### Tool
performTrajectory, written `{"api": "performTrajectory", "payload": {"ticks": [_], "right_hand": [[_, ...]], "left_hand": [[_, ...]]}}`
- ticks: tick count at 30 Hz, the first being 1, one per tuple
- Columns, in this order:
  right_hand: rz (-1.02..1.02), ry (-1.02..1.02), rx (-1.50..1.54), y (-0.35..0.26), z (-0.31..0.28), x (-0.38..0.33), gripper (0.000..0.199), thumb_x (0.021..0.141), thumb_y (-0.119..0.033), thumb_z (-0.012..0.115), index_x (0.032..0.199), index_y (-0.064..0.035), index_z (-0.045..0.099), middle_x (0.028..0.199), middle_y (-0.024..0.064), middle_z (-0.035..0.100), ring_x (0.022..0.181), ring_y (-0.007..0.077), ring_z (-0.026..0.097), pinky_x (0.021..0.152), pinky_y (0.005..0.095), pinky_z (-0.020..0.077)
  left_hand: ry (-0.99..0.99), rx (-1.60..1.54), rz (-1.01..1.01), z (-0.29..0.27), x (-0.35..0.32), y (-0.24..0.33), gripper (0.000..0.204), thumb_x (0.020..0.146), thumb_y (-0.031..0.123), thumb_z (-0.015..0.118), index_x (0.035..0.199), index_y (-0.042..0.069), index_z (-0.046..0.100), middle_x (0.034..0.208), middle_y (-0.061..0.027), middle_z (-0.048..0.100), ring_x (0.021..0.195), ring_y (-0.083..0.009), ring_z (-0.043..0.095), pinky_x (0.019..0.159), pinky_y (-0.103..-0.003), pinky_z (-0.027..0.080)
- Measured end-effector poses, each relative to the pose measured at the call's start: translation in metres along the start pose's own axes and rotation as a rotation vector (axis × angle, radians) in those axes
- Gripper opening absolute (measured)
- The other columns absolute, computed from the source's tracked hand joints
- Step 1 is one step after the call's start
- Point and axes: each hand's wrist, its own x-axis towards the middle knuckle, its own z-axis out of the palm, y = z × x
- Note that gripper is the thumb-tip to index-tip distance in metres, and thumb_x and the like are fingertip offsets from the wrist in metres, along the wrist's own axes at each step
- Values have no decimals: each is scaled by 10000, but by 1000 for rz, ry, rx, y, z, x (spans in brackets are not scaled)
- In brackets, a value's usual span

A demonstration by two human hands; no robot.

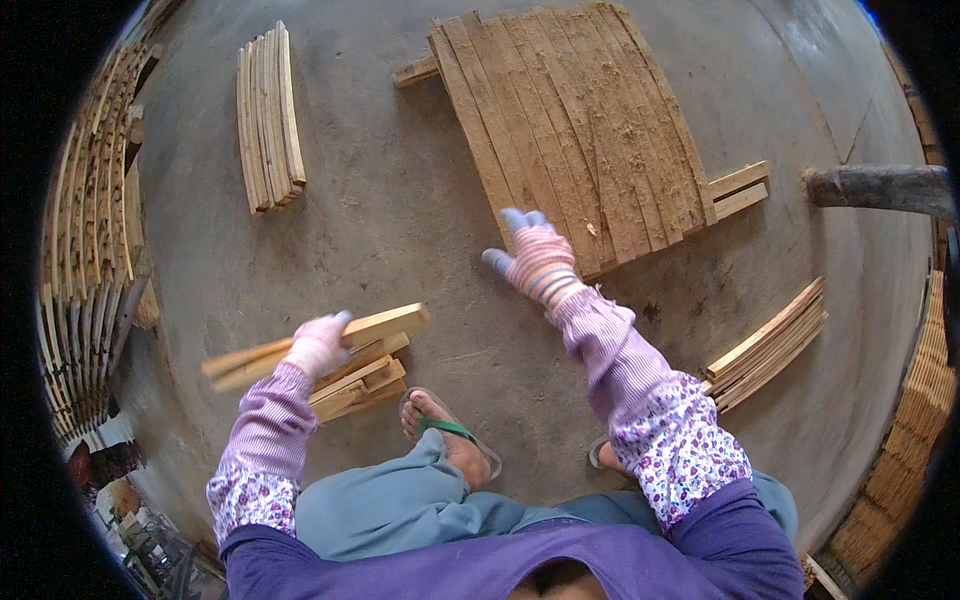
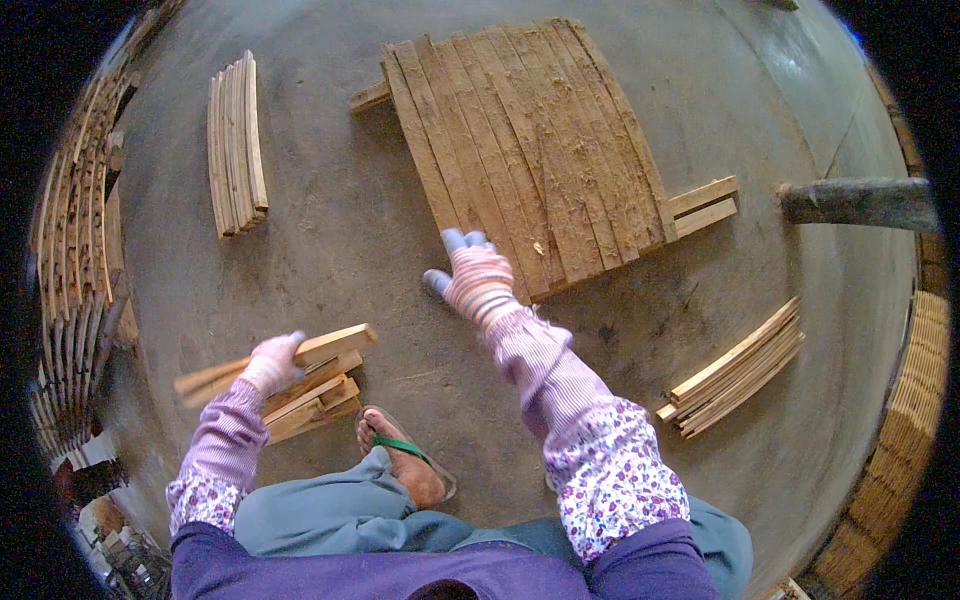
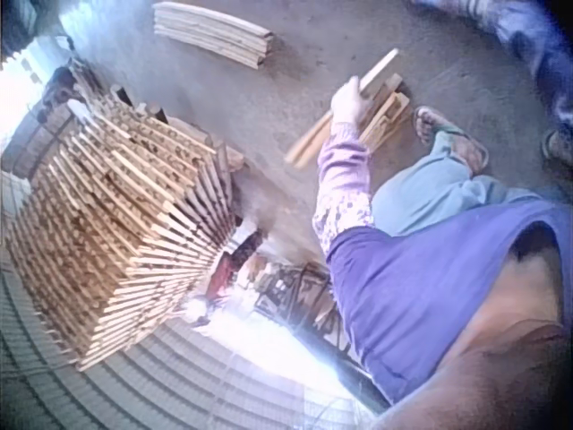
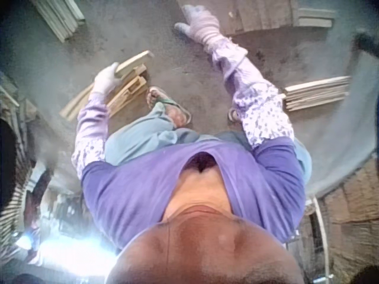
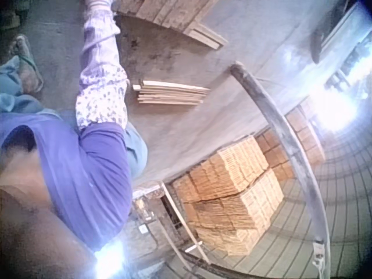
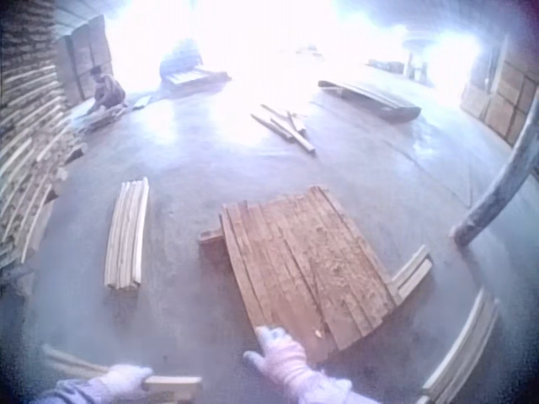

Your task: The person sits on the floor and repeatedly picks up thin wooden planks, aligns them, and stacks them into a neat pile. The person then carries the stack to a larger pile of planks and places it on top.

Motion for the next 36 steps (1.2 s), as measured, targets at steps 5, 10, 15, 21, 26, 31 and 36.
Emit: {"api": "performTrajectory", "payload": {"ticks": [5, 10, 15, 21, 26, 31, 36], "right_hand": [[163, -206, -210, -1, 22, 31, 991, 818, -388, 788, 1595, -138, 225, 1539, 330, 359, 1363, 479, 467, 1091, 479, 461], [158, -138, 152, 10, 11, 28, 753, 831, -213, 757, 1486, -77, 412, 1396, 272, 551, 1215, 397, 615, 1031, 434, 499], [-105, -203, 826, -4, 50, -3, 524, 786, -160, 708, 1283, -44, 590, 1133, 183, 700, 1041, 284, 679, 905, 391, 542], [-391, -589, 432, -113, 48, -92, 537, 874, -324, 720, 1330, -103, 543, 1237, 222, 614, 1132, 421, 621, 939, 474, 525], [-326, -325, -62, -58, 48, -57, 342, 868, -266, 689, 1177, -145, 605, 1175, 154, 599, 1109, 374, 593, 964, 553, 461], [-244, -231, -333, -5, 48, -24, 441, 1043, -306, 353, 1469, -283, 467, 1662, 229, 167, 1526, 416, 205, 1224, 575, 153], [-96, -257, -405, -6, 46, 3, 430, 1053, -312, 331, 1443, -226, 489, 1657, 232, 179, 1515, 431, 218, 1182, 620, 227]], "left_hand": [[-181, -122, -125, 59, -33, -43, 915, 684, 401, 895, 1419, 89, 448, 1425, -230, 482, 1322, -390, 504, 1120, -485, 421], [-419, -133, -157, 27, -21, -30, 976, 676, 582, 852, 1428, 85, 478, 1380, -196, 587, 1316, -336, 545, 1093, -440, 438], [239, -729, 183, 6, 34, -11, 868, 896, 551, 697, 1532, 65, 361, 1315, -182, 626, 1205, -294, 608, 998, -404, 496], [539, -1749, 7, -35, 78, -6, 608, 923, 467, 723, 1304, 61, 480, 820, -16, 564, 611, -143, 574, 510, -283, 489], [682, -1262, -190, -17, 52, -102, 490, 984, 516, 609, 1249, 106, 571, 767, 6, 493, 640, -123, 525, 556, -337, 500], [318, -368, -71, 74, 8, -170, 628, 905, 483, 684, 1410, 147, 523, 1292, -151, 633, 1227, -341, 573, 1050, -423, 445], [-216, -165, -226, 89, -30, -128, 724, 879, 440, 717, 1495, 161, 458, 1528, -165, 462, 1417, -378, 403, 1187, -439, 329]]}}
